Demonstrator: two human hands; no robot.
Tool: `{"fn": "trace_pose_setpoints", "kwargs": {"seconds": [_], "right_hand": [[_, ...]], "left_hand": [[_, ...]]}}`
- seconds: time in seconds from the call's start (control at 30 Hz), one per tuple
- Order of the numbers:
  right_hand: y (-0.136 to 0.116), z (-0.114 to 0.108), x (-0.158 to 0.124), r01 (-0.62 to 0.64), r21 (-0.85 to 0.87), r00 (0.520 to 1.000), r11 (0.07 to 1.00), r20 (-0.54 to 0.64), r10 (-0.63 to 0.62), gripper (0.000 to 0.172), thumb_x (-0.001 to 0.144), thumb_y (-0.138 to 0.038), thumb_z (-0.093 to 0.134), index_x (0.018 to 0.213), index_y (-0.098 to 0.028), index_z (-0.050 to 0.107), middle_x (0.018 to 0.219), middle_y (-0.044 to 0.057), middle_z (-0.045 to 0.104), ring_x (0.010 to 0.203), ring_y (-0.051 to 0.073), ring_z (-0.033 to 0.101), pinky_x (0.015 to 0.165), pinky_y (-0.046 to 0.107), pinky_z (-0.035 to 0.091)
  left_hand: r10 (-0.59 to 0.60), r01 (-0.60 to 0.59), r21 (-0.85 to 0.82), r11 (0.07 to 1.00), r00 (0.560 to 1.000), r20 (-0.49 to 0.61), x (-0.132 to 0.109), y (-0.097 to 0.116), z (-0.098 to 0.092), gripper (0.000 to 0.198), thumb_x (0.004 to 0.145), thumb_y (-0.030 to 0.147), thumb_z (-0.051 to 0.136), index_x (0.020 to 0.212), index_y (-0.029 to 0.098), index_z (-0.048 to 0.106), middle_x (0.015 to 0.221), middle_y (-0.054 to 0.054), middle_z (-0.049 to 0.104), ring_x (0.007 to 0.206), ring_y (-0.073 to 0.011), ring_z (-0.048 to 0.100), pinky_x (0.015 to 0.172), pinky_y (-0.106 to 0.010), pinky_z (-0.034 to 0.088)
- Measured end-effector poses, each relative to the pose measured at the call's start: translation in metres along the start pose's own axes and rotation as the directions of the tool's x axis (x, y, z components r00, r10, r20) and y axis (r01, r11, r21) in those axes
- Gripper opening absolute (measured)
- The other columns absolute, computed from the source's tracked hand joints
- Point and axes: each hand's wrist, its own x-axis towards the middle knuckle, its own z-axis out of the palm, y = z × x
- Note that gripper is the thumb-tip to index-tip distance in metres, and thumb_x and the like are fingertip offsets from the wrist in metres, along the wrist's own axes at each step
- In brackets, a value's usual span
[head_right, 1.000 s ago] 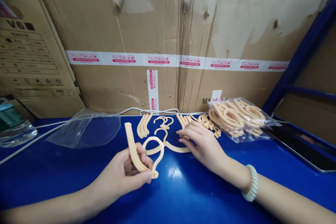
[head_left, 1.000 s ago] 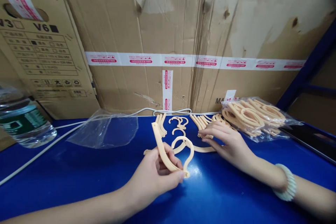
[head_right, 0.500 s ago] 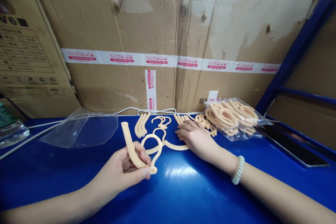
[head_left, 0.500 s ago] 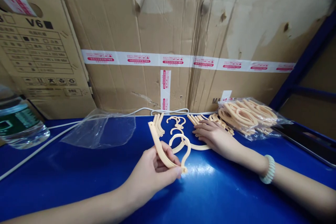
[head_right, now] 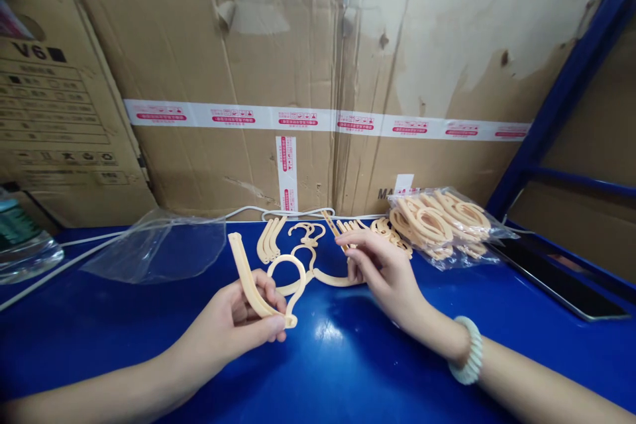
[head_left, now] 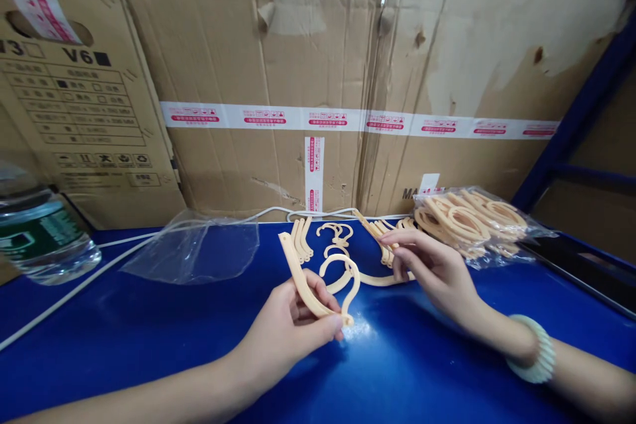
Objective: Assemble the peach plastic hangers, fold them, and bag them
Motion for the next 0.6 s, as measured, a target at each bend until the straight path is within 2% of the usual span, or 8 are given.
{"fn": "trace_pose_setpoints", "kwargs": {"seconds": [0.03,0.1,0.17,0.27,0.33,0.43,0.5,0.6], "right_hand": [[-0.008,0.003,-0.004,-0.059,0.108,0.998,0.992,-0.008,0.06,0.018,0.097,-0.025,0.049,0.109,-0.021,0.063,0.079,0.004,0.067,0.059,0.013,0.063,0.055,0.025,0.053],[-0.022,0.009,-0.012,-0.151,0.258,0.988,0.954,0.008,0.154,0.018,0.097,-0.027,0.052,0.107,-0.021,0.064,0.077,0.004,0.07,0.067,0.016,0.068,0.062,0.027,0.056],[-0.034,0.013,-0.018,-0.219,0.336,0.974,0.916,0.017,0.226,0.017,0.095,-0.03,0.056,0.104,-0.022,0.067,0.088,0.007,0.072,0.078,0.019,0.07,0.07,0.028,0.058],[-0.043,0.017,-0.026,-0.304,0.392,0.946,0.868,0.017,0.324,0.018,0.092,-0.036,0.06,0.101,-0.023,0.07,0.1,0.008,0.072,0.082,0.019,0.07,0.072,0.027,0.057],[-0.043,0.018,-0.028,-0.37,0.408,0.918,0.835,0.025,0.395,0.02,0.09,-0.038,0.063,0.095,-0.021,0.071,0.093,0.007,0.072,0.076,0.017,0.069,0.068,0.025,0.056],[-0.039,0.02,-0.031,-0.461,0.437,0.878,0.773,0.095,0.47,0.018,0.087,-0.038,0.068,0.09,-0.019,0.067,0.072,0.003,0.068,0.063,0.012,0.063,0.057,0.02,0.05],[-0.036,0.022,-0.033,-0.487,0.462,0.866,0.741,0.147,0.478,0.02,0.086,-0.035,0.069,0.099,-0.022,0.062,0.072,0.001,0.066,0.061,0.011,0.06,0.055,0.02,0.048],[-0.032,0.027,-0.034,-0.487,0.526,0.859,0.697,0.144,0.491,0.047,0.082,-0.031,0.073,0.123,-0.029,0.05,0.096,0.002,0.065,0.069,0.011,0.064,0.062,0.023,0.051]], "left_hand": [[-0.007,0.007,0.0,1.0,1.0,-0.005,0.0,0.0,0.0,0.031,0.07,0.015,0.077,0.078,0.017,0.048,0.072,0.004,0.066,0.062,-0.0101,0.065,0.062,-0.021,0.05],[-0.017,0.017,0.002,1.0,1.0,-0.014,0.001,0.0,0.0,0.031,0.07,0.015,0.077,0.079,0.017,0.048,0.072,0.004,0.066,0.063,-0.01,0.065,0.062,-0.021,0.05],[-0.012,0.012,0.001,1.0,1.0,-0.02,0.001,0.0,0.0,0.03,0.071,0.015,0.077,0.079,0.017,0.048,0.073,0.004,0.066,0.063,-0.0095,0.065,0.062,-0.02,0.049],[-0.01,0.01,-0.005,1.0,1.0,-0.015,0.0,0.001,0.001,0.028,0.071,0.014,0.075,0.079,0.017,0.049,0.074,0.003,0.067,0.064,-0.0091,0.064,0.062,-0.02,0.048],[-0.03,0.03,-0.003,1.0,0.999,-0.014,0.0,0.003,0.001,0.028,0.07,0.014,0.075,0.079,0.017,0.049,0.073,0.003,0.067,0.064,-0.0091,0.064,0.063,-0.02,0.048],[-0.047,0.047,-0.015,0.999,0.999,-0.019,0.001,0.007,0.002,0.031,0.069,0.013,0.076,0.077,0.017,0.046,0.072,0.004,0.066,0.064,-0.0089,0.064,0.063,-0.019,0.047],[-0.046,0.045,-0.028,0.999,0.999,-0.018,0.001,0.009,0.002,0.034,0.068,0.014,0.077,0.075,0.018,0.044,0.072,0.004,0.066,0.064,-0.0086,0.063,0.062,-0.019,0.046],[-0.048,0.048,-0.031,0.998,0.999,-0.012,0.001,0.009,0.001,0.036,0.068,0.015,0.077,0.074,0.018,0.042,0.073,0.005,0.065,0.065,-0.0087,0.063,0.064,-0.02,0.046]]}}
